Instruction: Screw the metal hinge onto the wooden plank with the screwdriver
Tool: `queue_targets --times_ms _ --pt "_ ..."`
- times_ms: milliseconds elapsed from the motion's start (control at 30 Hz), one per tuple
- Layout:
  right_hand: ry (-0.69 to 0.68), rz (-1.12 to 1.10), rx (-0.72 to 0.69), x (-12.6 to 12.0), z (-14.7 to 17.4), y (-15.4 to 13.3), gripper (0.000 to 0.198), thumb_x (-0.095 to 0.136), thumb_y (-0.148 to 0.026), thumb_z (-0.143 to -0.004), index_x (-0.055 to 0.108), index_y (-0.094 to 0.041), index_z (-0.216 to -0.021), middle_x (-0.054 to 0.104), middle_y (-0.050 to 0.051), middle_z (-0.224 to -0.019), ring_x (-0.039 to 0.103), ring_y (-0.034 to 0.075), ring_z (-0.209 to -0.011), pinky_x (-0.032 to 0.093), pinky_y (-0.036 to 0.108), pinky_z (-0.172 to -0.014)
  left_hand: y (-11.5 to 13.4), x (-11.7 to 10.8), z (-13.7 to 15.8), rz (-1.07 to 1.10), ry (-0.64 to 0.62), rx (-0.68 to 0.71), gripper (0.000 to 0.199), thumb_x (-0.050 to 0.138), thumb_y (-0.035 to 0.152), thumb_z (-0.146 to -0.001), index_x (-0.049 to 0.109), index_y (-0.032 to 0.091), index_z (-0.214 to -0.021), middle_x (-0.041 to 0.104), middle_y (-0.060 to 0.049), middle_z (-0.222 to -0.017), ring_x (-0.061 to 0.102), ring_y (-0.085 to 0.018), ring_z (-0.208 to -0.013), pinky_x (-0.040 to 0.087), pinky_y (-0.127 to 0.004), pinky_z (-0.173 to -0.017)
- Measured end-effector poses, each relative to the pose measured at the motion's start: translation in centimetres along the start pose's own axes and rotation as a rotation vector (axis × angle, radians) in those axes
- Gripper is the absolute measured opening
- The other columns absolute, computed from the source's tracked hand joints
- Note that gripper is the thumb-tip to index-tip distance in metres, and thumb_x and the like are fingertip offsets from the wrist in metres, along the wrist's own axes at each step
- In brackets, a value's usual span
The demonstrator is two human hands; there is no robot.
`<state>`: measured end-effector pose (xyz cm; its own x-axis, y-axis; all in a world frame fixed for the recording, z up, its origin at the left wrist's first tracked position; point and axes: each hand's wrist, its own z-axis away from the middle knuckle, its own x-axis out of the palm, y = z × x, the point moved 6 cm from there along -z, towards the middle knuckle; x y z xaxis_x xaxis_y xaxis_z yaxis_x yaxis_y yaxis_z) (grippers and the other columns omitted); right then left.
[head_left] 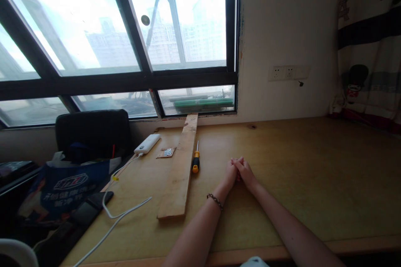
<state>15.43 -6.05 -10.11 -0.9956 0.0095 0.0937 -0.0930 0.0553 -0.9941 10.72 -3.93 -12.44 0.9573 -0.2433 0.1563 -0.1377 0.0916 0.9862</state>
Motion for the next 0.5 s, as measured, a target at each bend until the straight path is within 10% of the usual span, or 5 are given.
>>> queue_targets --times_ms 500 --pt "0.001 0.008 -0.010 -0.08 -0.16 0.18 0.038 0.052 -0.051 -0.070 0.048 -0.017 -0.055 0.035 -0.007 -0.033 0.033 0.008 -0.027 0.025 0.019 -0.027 0.03 -0.07 0.06 -0.007 0.031 -0.024 0.041 0.050 0.055 -0.069 0.047 0.015 -0.060 0.043 0.004 -0.042 0.035 -0.006 -0.030 0.024 -0.020 -0.031"
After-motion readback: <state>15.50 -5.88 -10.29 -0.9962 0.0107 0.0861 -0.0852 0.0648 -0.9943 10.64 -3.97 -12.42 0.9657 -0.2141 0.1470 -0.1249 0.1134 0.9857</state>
